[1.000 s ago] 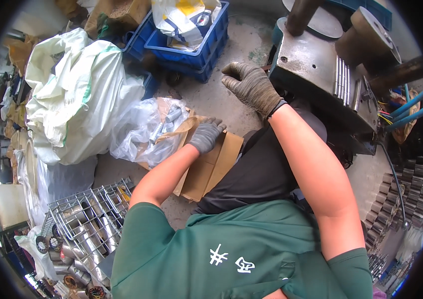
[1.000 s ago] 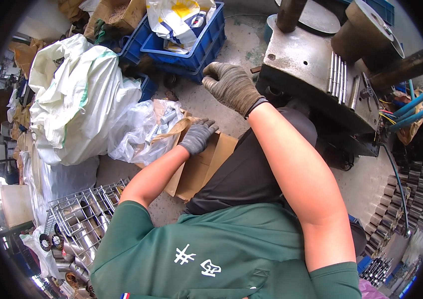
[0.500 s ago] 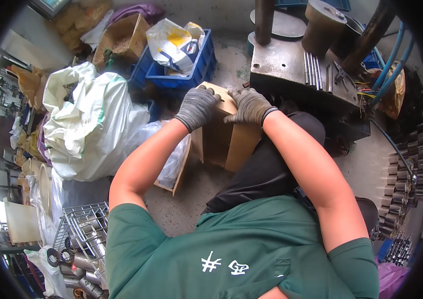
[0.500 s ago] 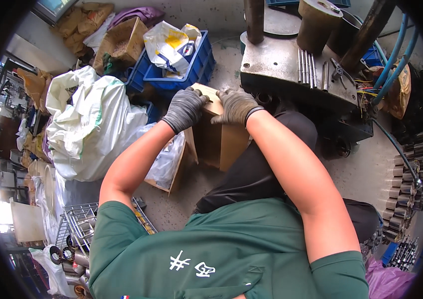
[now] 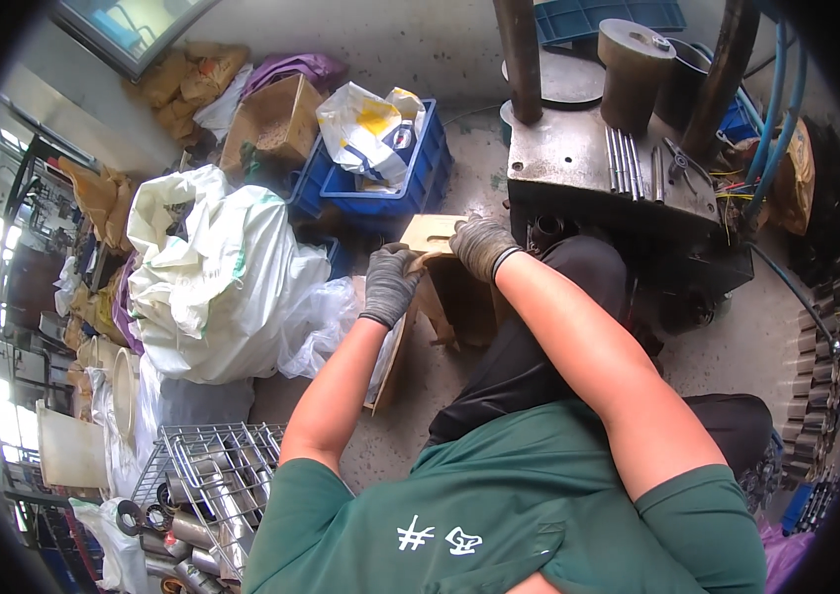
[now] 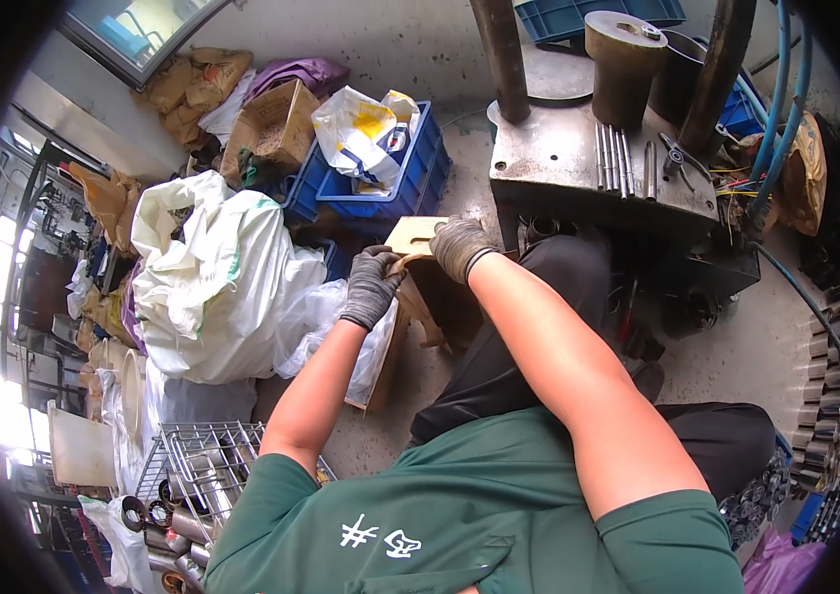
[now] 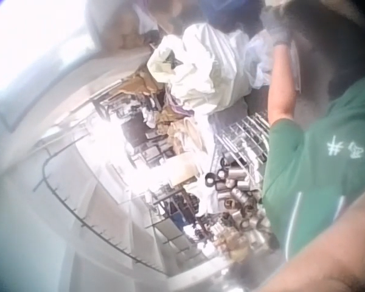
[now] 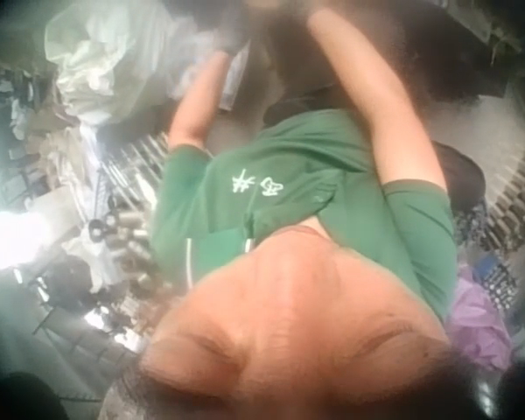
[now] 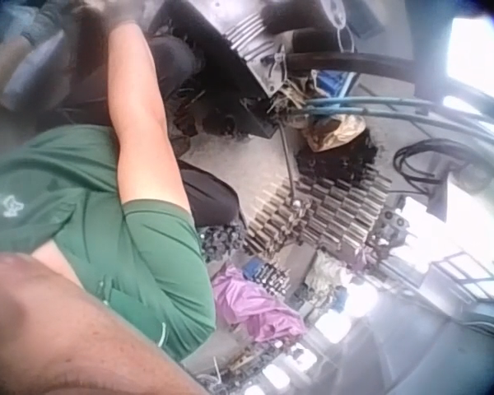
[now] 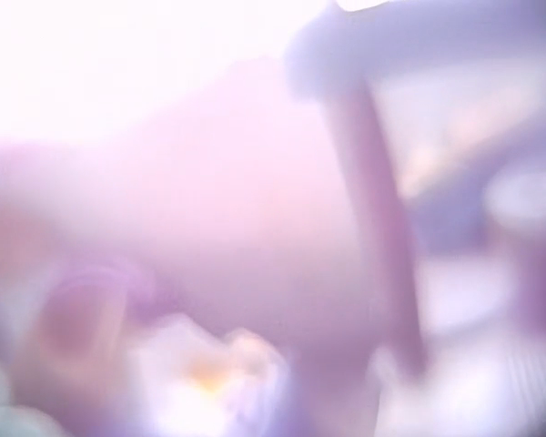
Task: The person assembles metal components by inserting threaded rods into cylinders using a press, then removes small metal cylinders from plastic bags to place them into a box, and finally prepares a cardboard box for packing.
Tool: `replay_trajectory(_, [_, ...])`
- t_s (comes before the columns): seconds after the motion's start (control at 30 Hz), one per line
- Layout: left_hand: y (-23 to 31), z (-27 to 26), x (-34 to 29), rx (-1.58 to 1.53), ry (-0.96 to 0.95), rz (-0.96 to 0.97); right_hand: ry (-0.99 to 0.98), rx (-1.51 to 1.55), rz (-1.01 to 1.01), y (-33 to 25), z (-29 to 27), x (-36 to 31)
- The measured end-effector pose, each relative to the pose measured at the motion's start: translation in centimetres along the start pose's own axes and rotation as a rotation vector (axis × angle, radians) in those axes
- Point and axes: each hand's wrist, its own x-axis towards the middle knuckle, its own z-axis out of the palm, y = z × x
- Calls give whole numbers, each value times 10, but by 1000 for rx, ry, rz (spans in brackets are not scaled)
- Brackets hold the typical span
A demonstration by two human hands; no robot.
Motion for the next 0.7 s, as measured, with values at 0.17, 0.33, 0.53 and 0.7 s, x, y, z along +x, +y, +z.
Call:
replay_trajectory(0.17, [-19,2,-14,-203,144,4,-8,59,-81,-8,-9,4])
replay_trajectory(0.33, [-64,35,-5,-790,211,-502,27,41,-52,-14,-3,24])
replay_trajectory(0.53, [-201,-72,9,-1660,911,-854,-9,164,210,2,15,48])
replay_trajectory(0.7, [-129,-116,13,-1586,639,-586,445,438,161,13,8,35])
